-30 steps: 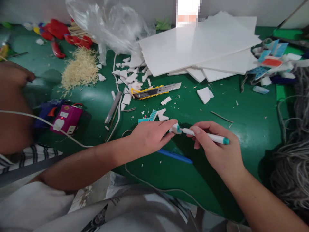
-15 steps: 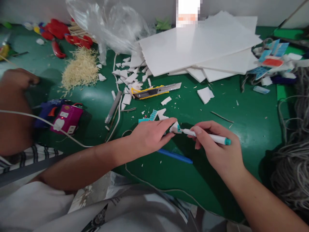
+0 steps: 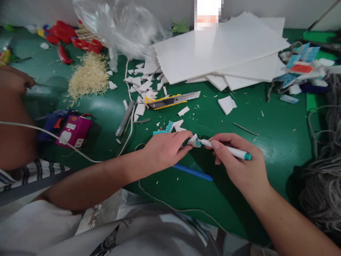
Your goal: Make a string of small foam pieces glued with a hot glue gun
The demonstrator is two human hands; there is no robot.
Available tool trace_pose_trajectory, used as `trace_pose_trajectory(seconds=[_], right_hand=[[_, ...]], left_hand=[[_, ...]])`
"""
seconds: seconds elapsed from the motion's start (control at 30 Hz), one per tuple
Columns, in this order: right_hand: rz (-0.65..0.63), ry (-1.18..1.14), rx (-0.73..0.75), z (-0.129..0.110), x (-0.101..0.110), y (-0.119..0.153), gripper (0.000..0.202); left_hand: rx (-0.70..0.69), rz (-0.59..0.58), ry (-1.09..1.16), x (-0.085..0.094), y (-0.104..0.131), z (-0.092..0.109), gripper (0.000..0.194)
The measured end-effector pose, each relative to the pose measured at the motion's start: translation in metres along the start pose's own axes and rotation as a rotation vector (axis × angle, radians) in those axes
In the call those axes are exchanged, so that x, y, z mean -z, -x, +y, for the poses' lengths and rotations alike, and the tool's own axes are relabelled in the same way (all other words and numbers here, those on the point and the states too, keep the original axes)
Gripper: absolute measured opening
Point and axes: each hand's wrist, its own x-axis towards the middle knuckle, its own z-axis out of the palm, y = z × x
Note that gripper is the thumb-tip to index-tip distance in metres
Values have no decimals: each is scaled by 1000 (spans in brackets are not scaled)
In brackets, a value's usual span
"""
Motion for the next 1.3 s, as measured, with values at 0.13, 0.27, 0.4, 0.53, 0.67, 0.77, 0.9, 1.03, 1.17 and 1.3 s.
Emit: trace_pose_trajectory(seconds=[0.13,0.27,0.4,0.53,0.67,0.77,0.9,1.03,1.17,1.3], right_hand=[[13,-5,2,2,0,0,17],[13,-15,-4,2,0,0,17],[2,-2,-9,1,1,0,19],[-15,-3,-14,0,0,0,22],[-4,-11,-15,2,0,0,23],[15,-14,-2,2,1,1,20],[61,-7,4,1,1,2,16],[103,-12,13,1,1,2,12],[107,-6,11,2,-1,2,10],[120,-18,1,4,-2,3,11]], left_hand=[[18,-3,13,2,1,1,26],[9,20,7,1,3,-1,25],[-9,36,-13,0,4,-2,22],[-10,4,-21,1,3,-2,22],[9,-4,-17,3,3,1,22],[39,-11,3,5,3,3,27],[90,-58,4,9,0,8,45],[87,-74,-15,10,-3,13,47],[65,-54,-24,8,-5,16,43],[45,-39,-36,6,-6,16,38]])
